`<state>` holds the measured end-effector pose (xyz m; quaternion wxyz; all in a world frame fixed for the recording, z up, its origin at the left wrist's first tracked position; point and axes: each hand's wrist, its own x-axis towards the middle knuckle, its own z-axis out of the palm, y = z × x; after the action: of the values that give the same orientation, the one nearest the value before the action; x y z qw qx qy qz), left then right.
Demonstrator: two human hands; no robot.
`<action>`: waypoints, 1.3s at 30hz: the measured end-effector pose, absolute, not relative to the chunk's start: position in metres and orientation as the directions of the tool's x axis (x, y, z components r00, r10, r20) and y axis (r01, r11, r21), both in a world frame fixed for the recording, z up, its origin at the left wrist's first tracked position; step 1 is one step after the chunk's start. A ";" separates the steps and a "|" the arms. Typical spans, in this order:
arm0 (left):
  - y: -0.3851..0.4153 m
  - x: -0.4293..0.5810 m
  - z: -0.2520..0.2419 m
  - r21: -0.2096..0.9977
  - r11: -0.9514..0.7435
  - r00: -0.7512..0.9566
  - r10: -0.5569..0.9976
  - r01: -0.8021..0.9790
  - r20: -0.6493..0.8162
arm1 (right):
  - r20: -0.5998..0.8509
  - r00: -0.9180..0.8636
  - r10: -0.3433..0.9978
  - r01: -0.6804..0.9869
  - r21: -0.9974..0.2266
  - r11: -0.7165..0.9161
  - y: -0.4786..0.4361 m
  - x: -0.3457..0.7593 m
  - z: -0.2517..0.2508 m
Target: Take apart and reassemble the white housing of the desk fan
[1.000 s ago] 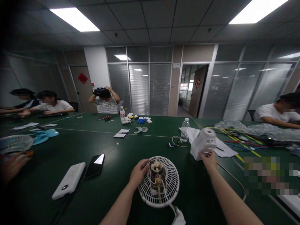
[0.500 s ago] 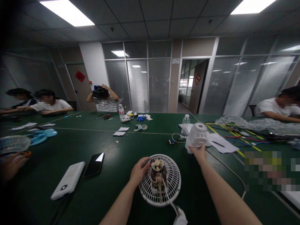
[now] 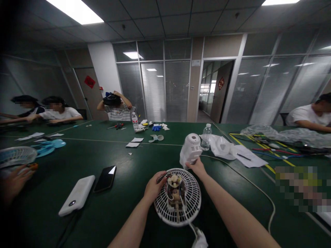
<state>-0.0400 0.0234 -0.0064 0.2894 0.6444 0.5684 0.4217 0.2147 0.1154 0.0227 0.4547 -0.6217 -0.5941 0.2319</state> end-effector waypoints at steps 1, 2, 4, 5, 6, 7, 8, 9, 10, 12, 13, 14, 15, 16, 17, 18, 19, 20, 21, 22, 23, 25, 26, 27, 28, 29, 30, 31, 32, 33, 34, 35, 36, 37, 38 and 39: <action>0.023 -0.040 -0.006 0.854 -0.191 -0.002 0.975 0.485 0.220 | 0.241 0.160 0.957 0.527 -0.841 0.124 0.118 0.210 0.022; 0.023 -0.040 -0.006 0.855 -0.195 -0.003 0.974 0.481 0.224 | 0.230 0.136 0.964 0.530 -0.839 0.125 0.119 0.207 0.023; 0.023 -0.040 -0.006 0.858 -0.193 -0.007 0.975 0.476 0.224 | 0.213 0.099 0.972 0.544 -0.830 0.127 0.123 0.201 0.023; 0.023 -0.040 -0.006 0.859 -0.188 -0.009 0.976 0.476 0.219 | 0.205 0.084 0.975 0.553 -0.823 0.125 0.124 0.198 0.023; 0.023 -0.040 -0.006 0.860 -0.183 -0.014 0.976 0.475 0.215 | 0.198 0.072 0.978 0.563 -0.817 0.124 0.125 0.195 0.024; 0.023 -0.040 -0.006 0.861 -0.180 -0.020 0.976 0.475 0.215 | 0.191 0.061 0.980 0.574 -0.810 0.122 0.126 0.193 0.024; 0.023 -0.039 -0.006 0.862 -0.181 -0.022 0.976 0.474 0.216 | 0.187 0.050 0.981 0.584 -0.802 0.123 0.127 0.190 0.024; 0.023 -0.039 -0.006 0.861 -0.182 -0.022 0.976 0.474 0.218 | 0.184 0.039 0.982 0.595 -0.794 0.125 0.128 0.187 0.025; 0.023 -0.039 -0.006 0.861 -0.185 -0.018 0.975 0.474 0.220 | 0.184 0.026 0.983 0.606 -0.784 0.131 0.128 0.184 0.025; 0.024 -0.039 -0.006 0.860 -0.188 -0.014 0.975 0.474 0.220 | 0.188 -0.003 0.982 0.628 -0.764 0.148 0.129 0.179 0.026; 0.024 -0.039 -0.006 0.860 -0.189 -0.013 0.975 0.475 0.222 | 0.190 -0.019 0.982 0.638 -0.754 0.158 0.130 0.176 0.027; 0.024 -0.038 -0.006 0.860 -0.191 -0.014 0.974 0.474 0.224 | 0.190 -0.033 0.981 0.647 -0.744 0.166 0.131 0.174 0.028; 0.024 -0.038 -0.007 0.860 -0.193 -0.017 0.974 0.473 0.227 | 0.190 -0.046 0.981 0.654 -0.736 0.173 0.132 0.172 0.029; 0.024 -0.038 -0.007 0.861 -0.195 -0.015 0.973 0.471 0.229 | 0.188 -0.055 0.981 0.660 -0.730 0.177 0.133 0.170 0.030; 0.024 -0.038 -0.008 0.862 -0.198 -0.011 0.973 0.467 0.229 | 0.186 -0.062 0.981 0.665 -0.725 0.179 0.134 0.168 0.030; 0.024 -0.038 -0.009 0.863 -0.202 -0.002 0.973 0.462 0.229 | 0.183 -0.065 0.981 0.667 -0.723 0.179 0.136 0.167 0.030; 0.025 -0.039 -0.010 0.865 -0.210 0.012 0.973 0.456 0.230 | 0.182 -0.066 0.981 0.667 -0.723 0.178 0.136 0.166 0.031; 0.025 -0.039 -0.011 0.867 -0.221 0.028 0.972 0.447 0.233 | 0.180 -0.066 0.981 0.665 -0.725 0.178 0.137 0.166 0.031; 0.025 -0.040 -0.011 0.868 -0.235 0.047 0.970 0.437 0.239 | 0.179 -0.066 0.982 0.661 -0.729 0.178 0.137 0.166 0.031; 0.025 -0.040 -0.012 0.869 -0.249 0.067 0.967 0.427 0.244 | 0.180 -0.065 0.982 0.656 -0.734 0.178 0.137 0.168 0.031; 0.025 -0.041 -0.012 0.871 -0.262 0.087 0.965 0.416 0.249 | 0.184 -0.061 0.981 0.649 -0.739 0.179 0.136 0.170 0.032; 0.025 -0.041 -0.012 0.875 -0.278 0.119 0.960 0.396 0.252 | 0.219 -0.046 0.975 0.631 -0.750 0.198 0.133 0.175 0.037; 0.025 -0.041 -0.012 0.878 -0.282 0.129 0.959 0.386 0.252 | 0.253 -0.038 0.967 0.619 -0.753 0.221 0.131 0.178 0.040; 0.025 -0.041 -0.013 0.881 -0.286 0.138 0.958 0.378 0.252 | 0.296 -0.035 0.955 0.605 -0.754 0.256 0.129 0.181 0.045; 0.025 -0.041 -0.013 0.882 -0.290 0.144 0.956 0.371 0.254 | 0.346 -0.038 0.937 0.590 -0.750 0.301 0.127 0.182 0.052; 0.026 -0.041 -0.013 0.882 -0.296 0.149 0.955 0.367 0.258 | 0.397 -0.047 0.917 0.574 -0.740 0.350 0.125 0.183 0.059; 0.026 -0.041 -0.014 0.881 -0.302 0.152 0.952 0.365 0.264 | 0.442 -0.062 0.895 0.559 -0.727 0.398 0.124 0.182 0.068; 0.026 -0.041 -0.014 0.879 -0.310 0.153 0.950 0.364 0.271 | 0.486 -0.084 0.870 0.546 -0.708 0.449 0.123 0.180 0.077; 0.026 -0.041 -0.015 0.877 -0.316 0.155 0.948 0.363 0.278 | 0.529 -0.114 0.841 0.532 -0.682 0.501 0.122 0.177 0.086; 0.025 -0.040 -0.015 0.875 -0.322 0.155 0.946 0.361 0.283 | 0.566 -0.150 0.811 0.517 -0.654 0.552 0.122 0.174 0.095; 0.025 -0.040 -0.014 0.875 -0.326 0.155 0.945 0.357 0.289 | 0.594 -0.188 0.782 0.501 -0.627 0.596 0.122 0.169 0.103; 0.024 -0.039 -0.014 0.876 -0.331 0.155 0.943 0.351 0.294 | 0.611 -0.225 0.759 0.486 -0.605 0.631 0.123 0.165 0.111; 0.023 -0.039 -0.013 0.877 -0.337 0.155 0.941 0.343 0.301 | 0.618 -0.257 0.743 0.474 -0.589 0.654 0.124 0.161 0.117; 0.022 -0.039 -0.012 0.877 -0.346 0.156 0.937 0.332 0.311 | 0.616 -0.280 0.736 0.468 -0.582 0.665 0.125 0.158 0.123; 0.021 -0.038 -0.011 0.877 -0.359 0.160 0.933 0.320 0.323 | 0.608 -0.292 0.738 0.468 -0.582 0.665 0.126 0.156 0.127; 0.020 -0.038 -0.011 0.874 -0.375 0.168 0.926 0.308 0.338 | 0.602 -0.294 0.743 0.472 -0.584 0.660 0.127 0.154 0.131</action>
<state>-0.0380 0.0199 -0.0107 0.3335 0.6875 0.4489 0.4632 0.1542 0.1268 0.1309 0.4533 -0.3840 -0.7904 0.1495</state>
